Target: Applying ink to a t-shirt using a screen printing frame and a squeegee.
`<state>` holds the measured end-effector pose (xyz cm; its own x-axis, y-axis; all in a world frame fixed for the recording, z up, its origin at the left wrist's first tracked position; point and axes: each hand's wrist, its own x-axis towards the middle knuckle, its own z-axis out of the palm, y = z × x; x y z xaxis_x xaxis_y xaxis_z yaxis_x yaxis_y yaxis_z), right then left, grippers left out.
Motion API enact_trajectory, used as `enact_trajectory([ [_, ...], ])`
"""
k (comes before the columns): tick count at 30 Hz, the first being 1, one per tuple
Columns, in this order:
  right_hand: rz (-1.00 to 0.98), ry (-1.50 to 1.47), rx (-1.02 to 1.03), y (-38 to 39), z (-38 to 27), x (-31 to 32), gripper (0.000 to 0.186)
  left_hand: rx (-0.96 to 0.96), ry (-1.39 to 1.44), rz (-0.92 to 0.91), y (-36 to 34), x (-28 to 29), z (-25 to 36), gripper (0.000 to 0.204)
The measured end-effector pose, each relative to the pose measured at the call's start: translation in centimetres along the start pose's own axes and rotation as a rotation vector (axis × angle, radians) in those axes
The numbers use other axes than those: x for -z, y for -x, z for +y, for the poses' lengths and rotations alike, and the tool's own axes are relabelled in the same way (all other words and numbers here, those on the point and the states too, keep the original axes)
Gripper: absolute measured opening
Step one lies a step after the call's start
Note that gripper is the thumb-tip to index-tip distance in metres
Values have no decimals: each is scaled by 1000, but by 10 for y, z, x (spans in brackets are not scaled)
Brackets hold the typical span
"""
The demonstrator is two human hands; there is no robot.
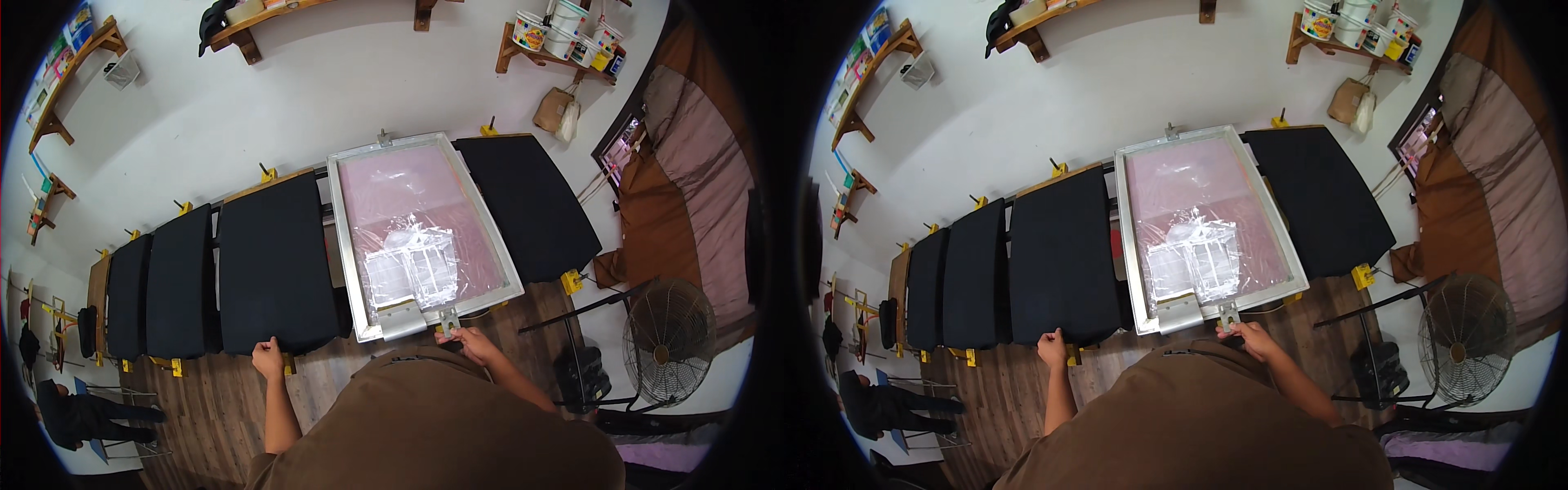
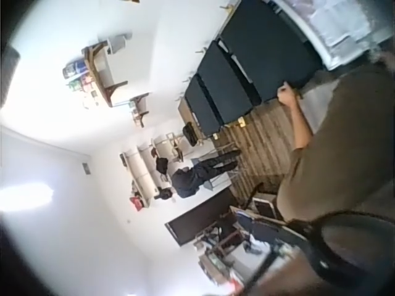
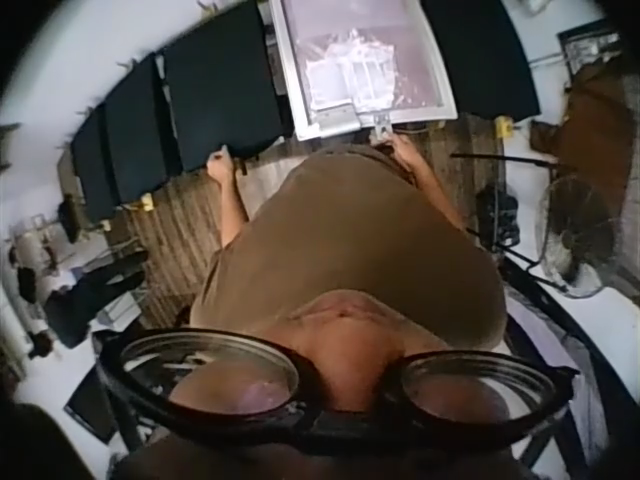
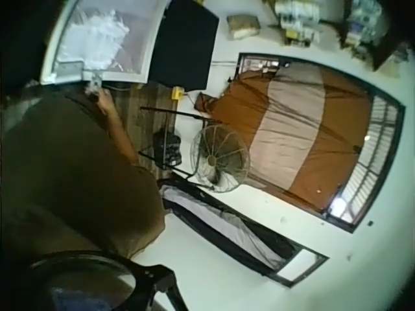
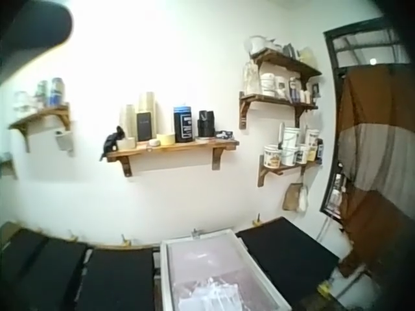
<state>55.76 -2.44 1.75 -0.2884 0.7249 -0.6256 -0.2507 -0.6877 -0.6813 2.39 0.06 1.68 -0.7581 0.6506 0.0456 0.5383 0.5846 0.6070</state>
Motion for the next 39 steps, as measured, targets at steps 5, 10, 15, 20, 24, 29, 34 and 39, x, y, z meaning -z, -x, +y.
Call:
enact_trajectory([
  [5, -1, 33, 58, -5, 8, 5, 42, 20, 43, -4, 3, 1, 7, 32],
  [10, 5, 78, 88, 1, 3, -4, 42, -7, 59, 76, 2, -1, 4, 32],
  [15, 65, 55, 26, 6, -3, -11, 43, -21, 61, 88, 3, -1, 0, 32],
  [20, 62, 23, 7, 9, -4, -12, 44, -32, 60, 82, 3, 0, 1, 32],
  [24, 37, 106, 74, 1, 6, -1, 44, -28, 51, 78, 2, -1, 2, 32],
  [29, 86, 85, 43, 9, 0, -13, 43, -33, 55, 83, 3, 0, -1, 33],
  [34, 59, 48, 82, 6, 5, -7, 43, -29, 43, 59, 1, -2, -2, 32],
  [39, 41, 53, 82, 4, 6, -6, 45, -43, 26, 69, 0, -3, -4, 32],
])
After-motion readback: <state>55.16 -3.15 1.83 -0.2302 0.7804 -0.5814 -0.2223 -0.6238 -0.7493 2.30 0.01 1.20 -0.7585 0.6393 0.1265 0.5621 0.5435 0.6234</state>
